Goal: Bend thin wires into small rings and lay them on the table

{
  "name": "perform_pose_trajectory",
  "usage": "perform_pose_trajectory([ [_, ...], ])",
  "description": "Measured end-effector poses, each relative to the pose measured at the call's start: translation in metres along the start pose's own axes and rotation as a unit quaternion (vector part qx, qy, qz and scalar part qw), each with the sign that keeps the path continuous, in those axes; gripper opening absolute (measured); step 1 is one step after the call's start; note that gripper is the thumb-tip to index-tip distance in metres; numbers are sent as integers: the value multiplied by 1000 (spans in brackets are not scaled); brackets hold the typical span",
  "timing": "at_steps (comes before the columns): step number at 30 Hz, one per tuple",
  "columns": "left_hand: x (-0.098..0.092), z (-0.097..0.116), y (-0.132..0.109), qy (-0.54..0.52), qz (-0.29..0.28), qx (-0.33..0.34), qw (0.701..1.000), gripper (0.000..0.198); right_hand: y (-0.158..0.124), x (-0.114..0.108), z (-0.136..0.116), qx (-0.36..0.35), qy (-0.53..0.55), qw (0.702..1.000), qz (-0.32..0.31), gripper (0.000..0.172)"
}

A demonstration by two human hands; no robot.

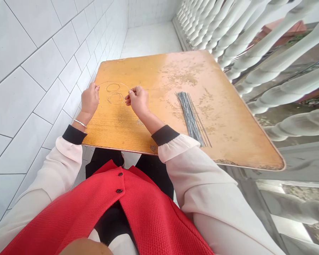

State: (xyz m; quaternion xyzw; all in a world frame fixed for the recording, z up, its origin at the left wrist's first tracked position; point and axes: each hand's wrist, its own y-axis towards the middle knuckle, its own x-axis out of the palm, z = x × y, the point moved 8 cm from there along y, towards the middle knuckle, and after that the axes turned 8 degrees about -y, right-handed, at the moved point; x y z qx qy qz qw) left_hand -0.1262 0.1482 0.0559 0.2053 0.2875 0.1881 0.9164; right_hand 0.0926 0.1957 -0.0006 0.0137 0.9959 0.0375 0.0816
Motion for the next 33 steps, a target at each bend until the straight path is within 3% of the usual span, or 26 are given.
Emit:
perform_pose_trajectory([
  [4,4,0,-3,-6,-17,22,1000,19,-5,3,2,46,60,997,3,28],
  [7,5,-5,-2,10,-46,24,999,18,-4,-1,2,37,49,998,10,27],
  [11,1,-9,1,100,-53,43,993,23,1,-12,-1,-22,-70,997,18,23],
  [15,-2,-12,5,173,-33,36,984,26,3,-20,-11,-97,-234,968,2,23],
  [18,2,-14,5,168,-36,22,985,26,5,-21,-13,-118,-284,951,-14,25],
  [21,4,-12,2,104,-19,11,994,19,5,-21,-9,-63,-197,978,-5,27],
  [24,9,-8,-5,20,-8,-17,1000,17,-1,-13,-2,28,-4,1000,-2,28],
  [28,21,-8,-15,-137,-2,-105,985,14,-12,3,2,86,166,982,-18,31],
  [33,34,-9,-26,-288,28,-197,937,14,-19,19,8,89,217,972,-28,26],
])
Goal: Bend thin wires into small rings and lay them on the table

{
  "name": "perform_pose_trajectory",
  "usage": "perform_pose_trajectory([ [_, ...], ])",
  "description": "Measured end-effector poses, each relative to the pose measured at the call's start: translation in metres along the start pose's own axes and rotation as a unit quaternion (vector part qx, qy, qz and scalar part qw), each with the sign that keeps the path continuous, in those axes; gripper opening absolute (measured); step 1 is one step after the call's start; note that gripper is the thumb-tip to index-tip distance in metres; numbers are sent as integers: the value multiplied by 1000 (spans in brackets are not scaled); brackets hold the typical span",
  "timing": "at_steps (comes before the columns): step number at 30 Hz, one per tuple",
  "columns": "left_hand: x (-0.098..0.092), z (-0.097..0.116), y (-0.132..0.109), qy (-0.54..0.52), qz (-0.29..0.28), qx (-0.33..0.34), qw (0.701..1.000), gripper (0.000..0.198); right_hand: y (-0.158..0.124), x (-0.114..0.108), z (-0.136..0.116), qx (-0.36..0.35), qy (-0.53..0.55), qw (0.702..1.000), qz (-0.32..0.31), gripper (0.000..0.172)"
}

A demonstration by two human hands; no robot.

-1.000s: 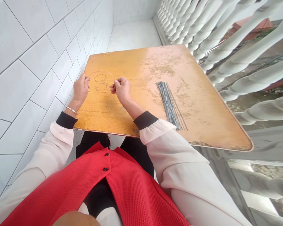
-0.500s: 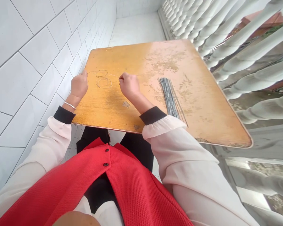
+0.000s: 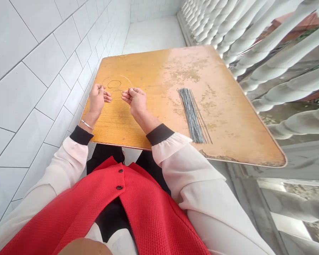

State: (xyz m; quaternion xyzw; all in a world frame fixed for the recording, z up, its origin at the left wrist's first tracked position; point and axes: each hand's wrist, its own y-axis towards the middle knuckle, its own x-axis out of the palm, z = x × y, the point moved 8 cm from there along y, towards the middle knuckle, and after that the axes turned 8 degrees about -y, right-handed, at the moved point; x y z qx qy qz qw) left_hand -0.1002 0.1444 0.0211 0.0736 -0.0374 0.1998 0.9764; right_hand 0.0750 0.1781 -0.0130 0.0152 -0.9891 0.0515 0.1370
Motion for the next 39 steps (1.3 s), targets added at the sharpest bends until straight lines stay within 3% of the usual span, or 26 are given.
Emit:
perform_pose_trajectory([
  [11,17,-19,-13,-143,1,-55,988,14,-7,22,18,43,117,992,-33,28],
  [23,11,-9,-23,-144,-5,-50,988,20,-14,20,16,57,67,996,-24,23],
  [39,9,-19,-19,-185,0,-77,980,22,-15,23,19,54,65,996,-40,23],
])
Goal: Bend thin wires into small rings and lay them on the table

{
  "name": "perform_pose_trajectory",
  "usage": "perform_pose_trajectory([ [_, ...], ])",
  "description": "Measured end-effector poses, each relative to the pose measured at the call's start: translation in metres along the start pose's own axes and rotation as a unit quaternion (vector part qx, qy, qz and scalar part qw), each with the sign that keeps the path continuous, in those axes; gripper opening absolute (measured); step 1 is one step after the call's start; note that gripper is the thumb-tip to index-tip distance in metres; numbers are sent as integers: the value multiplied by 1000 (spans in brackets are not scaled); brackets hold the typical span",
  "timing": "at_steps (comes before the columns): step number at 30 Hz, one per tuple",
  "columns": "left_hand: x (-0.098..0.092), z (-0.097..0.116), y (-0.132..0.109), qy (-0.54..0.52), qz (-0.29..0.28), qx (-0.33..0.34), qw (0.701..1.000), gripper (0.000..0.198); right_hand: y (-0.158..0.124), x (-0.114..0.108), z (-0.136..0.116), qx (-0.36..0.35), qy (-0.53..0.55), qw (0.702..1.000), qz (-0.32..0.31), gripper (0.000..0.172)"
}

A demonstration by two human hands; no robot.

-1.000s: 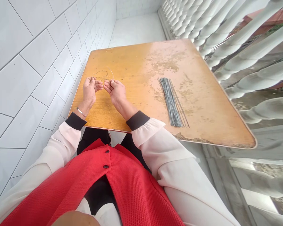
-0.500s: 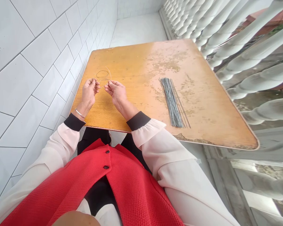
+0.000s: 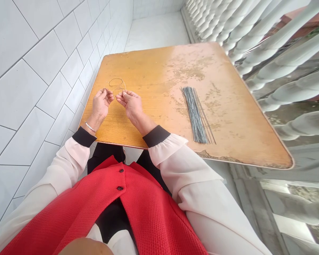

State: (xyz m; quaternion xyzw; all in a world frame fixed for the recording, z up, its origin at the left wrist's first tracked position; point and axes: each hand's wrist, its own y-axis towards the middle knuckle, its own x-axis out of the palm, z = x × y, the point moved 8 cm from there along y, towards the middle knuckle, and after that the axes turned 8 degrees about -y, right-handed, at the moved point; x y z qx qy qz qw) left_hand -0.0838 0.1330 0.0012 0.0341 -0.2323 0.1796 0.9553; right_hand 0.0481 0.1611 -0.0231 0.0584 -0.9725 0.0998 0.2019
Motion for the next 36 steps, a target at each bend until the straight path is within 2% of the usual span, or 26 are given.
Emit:
perform_pose_trajectory([
  [3,-3,3,2,12,-1,-2,1000,21,-1,-3,1,15,-25,1000,-6,17],
  [5,-4,5,2,15,-2,-3,1000,21,0,-8,-1,1,-60,998,-8,13],
  [9,-3,10,1,0,-29,-10,1000,22,4,-24,-20,-105,-170,980,27,19],
  [14,1,10,-9,45,-115,-56,991,24,-6,-30,-65,-271,-304,911,74,27],
  [16,0,10,-13,71,-150,-65,984,24,-16,-26,-82,-303,-356,881,77,27],
  [18,-1,12,-15,98,-178,-60,977,24,-28,-23,-97,-328,-406,849,82,19],
  [20,-4,17,-14,131,-191,-47,972,25,-41,-20,-111,-350,-442,822,85,9],
  [21,-6,20,-13,148,-192,-40,969,25,-46,-21,-117,-360,-449,814,84,12],
  [24,-11,30,-9,197,-196,-20,960,24,-57,-33,-136,-395,-409,818,89,25],
  [26,-12,34,-9,221,-211,-17,952,24,-58,-43,-145,-416,-376,825,73,22],
  [27,-11,36,-9,232,-221,-20,947,24,-56,-44,-146,-423,-379,822,45,16],
  [28,-11,36,-9,240,-229,-22,943,23,-54,-42,-145,-433,-405,805,6,13],
  [31,-11,36,-9,257,-233,-23,938,21,-55,-27,-124,-456,-481,739,-121,22],
  [32,-11,36,-9,261,-225,-19,939,21,-55,-25,-116,-448,-486,736,-142,26],
  [33,-11,35,-9,265,-215,-15,940,22,-54,-26,-110,-436,-481,747,-145,29],
  [35,-10,34,-9,280,-198,-12,939,23,-53,-31,-103,-417,-462,775,-106,36],
  [36,-9,34,-10,289,-194,-11,937,23,-56,-32,-102,-426,-467,771,-81,39],
])
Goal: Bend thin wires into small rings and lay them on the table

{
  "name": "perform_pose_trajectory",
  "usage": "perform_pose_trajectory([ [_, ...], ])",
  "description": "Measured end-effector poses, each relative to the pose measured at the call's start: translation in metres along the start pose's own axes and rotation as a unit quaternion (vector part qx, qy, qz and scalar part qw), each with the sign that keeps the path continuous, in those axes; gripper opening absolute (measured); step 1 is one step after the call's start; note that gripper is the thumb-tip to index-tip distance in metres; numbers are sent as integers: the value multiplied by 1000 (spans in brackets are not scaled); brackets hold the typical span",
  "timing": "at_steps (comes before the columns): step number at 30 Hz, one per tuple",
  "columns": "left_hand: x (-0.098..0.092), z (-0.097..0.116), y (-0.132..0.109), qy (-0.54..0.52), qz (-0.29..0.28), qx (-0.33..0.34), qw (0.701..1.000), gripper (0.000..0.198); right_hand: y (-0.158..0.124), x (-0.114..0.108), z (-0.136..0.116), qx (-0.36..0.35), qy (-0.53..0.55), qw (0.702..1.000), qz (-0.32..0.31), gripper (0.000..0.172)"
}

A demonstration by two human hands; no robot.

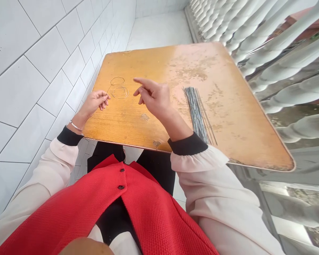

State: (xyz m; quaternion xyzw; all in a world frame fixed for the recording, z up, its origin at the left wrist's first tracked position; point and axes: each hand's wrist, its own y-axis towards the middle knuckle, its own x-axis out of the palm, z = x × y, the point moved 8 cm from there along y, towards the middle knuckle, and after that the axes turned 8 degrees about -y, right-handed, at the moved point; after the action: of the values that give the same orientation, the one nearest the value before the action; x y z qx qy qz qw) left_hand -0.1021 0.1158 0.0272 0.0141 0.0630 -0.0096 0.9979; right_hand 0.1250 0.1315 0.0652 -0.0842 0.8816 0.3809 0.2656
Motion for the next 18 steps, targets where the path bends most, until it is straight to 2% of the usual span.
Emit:
perform_pose_trajectory([
  [2,3,1,-1,17,0,-7,1000,24,-4,-1,-8,-37,-82,996,20,41],
  [4,5,2,-2,32,1,-10,999,24,-7,3,-17,-93,-175,980,-2,39],
  [7,4,5,-3,51,4,-9,999,25,-11,8,-19,-138,-256,956,-42,31],
  [9,3,5,-4,61,1,-12,998,25,-13,9,-18,-143,-263,952,-56,27],
  [13,2,4,-6,48,2,-20,999,22,-20,12,-17,-132,-201,965,-106,22],
  [15,3,2,-8,28,9,-27,999,23,-24,14,-25,-157,-203,958,-129,21],
  [18,9,-2,-11,-7,4,-43,999,25,-32,21,-40,-235,-228,929,-175,23],
])
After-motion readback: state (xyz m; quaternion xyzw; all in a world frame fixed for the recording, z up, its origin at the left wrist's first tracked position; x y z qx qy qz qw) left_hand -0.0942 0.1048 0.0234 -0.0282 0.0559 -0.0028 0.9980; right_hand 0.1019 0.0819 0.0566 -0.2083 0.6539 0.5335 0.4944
